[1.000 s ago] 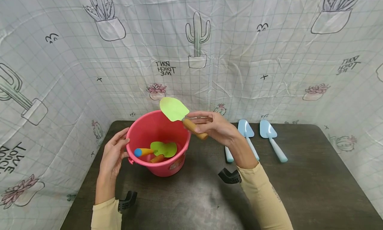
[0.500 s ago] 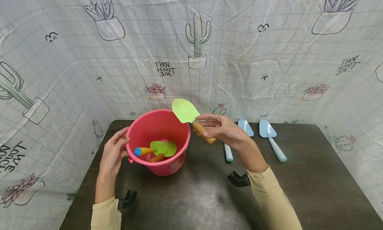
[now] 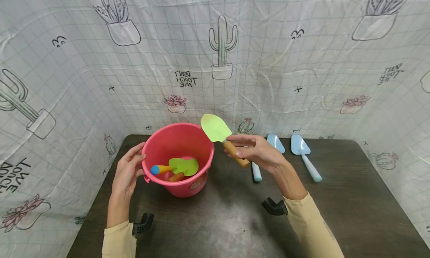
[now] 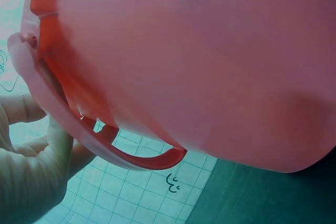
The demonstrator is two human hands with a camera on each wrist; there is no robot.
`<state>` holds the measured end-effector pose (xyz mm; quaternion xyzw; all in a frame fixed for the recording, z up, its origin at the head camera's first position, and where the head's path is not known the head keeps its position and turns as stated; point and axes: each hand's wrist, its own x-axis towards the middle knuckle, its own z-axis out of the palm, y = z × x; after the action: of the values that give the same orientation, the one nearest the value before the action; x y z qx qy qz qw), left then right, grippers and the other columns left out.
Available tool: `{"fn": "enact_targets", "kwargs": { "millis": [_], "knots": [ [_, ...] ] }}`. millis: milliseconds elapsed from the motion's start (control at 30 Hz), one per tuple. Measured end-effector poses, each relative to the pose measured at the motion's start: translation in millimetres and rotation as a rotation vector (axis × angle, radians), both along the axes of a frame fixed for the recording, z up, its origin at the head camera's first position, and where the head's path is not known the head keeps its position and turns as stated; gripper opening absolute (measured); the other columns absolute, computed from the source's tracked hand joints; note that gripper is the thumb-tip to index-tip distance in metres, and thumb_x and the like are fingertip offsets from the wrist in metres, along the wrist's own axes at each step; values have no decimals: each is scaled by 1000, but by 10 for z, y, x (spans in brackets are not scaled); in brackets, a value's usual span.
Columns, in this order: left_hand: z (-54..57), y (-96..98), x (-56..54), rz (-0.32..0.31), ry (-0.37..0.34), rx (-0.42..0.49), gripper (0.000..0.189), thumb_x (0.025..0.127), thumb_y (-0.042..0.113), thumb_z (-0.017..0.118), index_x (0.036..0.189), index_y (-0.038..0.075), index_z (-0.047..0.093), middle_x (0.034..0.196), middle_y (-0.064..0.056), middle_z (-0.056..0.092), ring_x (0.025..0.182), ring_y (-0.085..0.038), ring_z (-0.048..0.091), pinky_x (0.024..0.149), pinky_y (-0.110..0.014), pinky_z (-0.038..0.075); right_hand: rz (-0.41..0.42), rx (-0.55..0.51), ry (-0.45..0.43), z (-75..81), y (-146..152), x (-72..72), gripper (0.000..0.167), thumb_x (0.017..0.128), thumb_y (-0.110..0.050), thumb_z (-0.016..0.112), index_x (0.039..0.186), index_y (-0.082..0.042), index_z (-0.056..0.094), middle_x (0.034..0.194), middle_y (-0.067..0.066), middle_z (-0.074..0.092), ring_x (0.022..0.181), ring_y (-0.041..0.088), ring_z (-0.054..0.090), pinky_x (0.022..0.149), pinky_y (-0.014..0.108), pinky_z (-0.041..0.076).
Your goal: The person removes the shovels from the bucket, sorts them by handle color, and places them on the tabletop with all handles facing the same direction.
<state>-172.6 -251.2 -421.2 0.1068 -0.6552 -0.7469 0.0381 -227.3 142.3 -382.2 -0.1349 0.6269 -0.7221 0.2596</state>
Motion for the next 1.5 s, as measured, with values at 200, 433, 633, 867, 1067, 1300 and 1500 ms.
{"fn": "enact_targets", "kwargs": {
  "millis": [200,433,633,867,1067,1300,1500],
  "knots": [
    [12,6,0,4,-2,-8,47,107,8,52,154,3,45,119,-5,58,97,-12,72,68,-21,60,11,-64,-46,-38,80,37,58,94,5,66,147,10,44,132,19,67,113,30,71,98,39,57],
    [12,8,1,4,-7,-8,48,107,9,52,154,3,45,118,-4,58,98,-11,72,69,-21,60,15,-95,-43,-69,148,68,56,93,6,67,145,10,46,131,21,67,115,31,70,104,43,53],
    [9,2,1,4,-2,-15,48,107,9,53,154,2,44,120,-4,58,98,-10,72,70,-22,61,-8,-103,-39,-83,200,59,51,95,3,66,143,9,49,124,18,71,111,29,72,104,41,54],
    [7,2,-11,4,-7,-12,48,107,9,53,154,3,45,120,-5,57,98,-10,72,70,-22,61,-26,-77,-36,-102,262,62,52,96,2,65,144,8,49,123,15,72,110,28,72,103,39,55],
    [7,2,-16,3,-9,-11,48,107,9,52,153,3,45,120,-5,58,99,-10,72,70,-22,61,-24,-77,-17,-116,321,79,47,94,4,64,140,2,55,125,14,71,112,27,71,103,38,54],
    [9,1,-14,5,-14,-13,48,107,9,53,153,3,45,121,-7,56,100,-12,72,70,-22,61,-29,-65,-13,-150,364,82,42,93,4,64,135,-4,61,124,11,71,111,26,70,100,36,55],
    [8,-2,-17,3,-10,-15,48,107,9,52,154,3,45,120,-6,57,99,-12,72,70,-22,61,-29,-48,-15,-182,422,79,37,96,5,61,129,-13,66,123,8,72,108,24,71,96,34,56]
  ]
}}
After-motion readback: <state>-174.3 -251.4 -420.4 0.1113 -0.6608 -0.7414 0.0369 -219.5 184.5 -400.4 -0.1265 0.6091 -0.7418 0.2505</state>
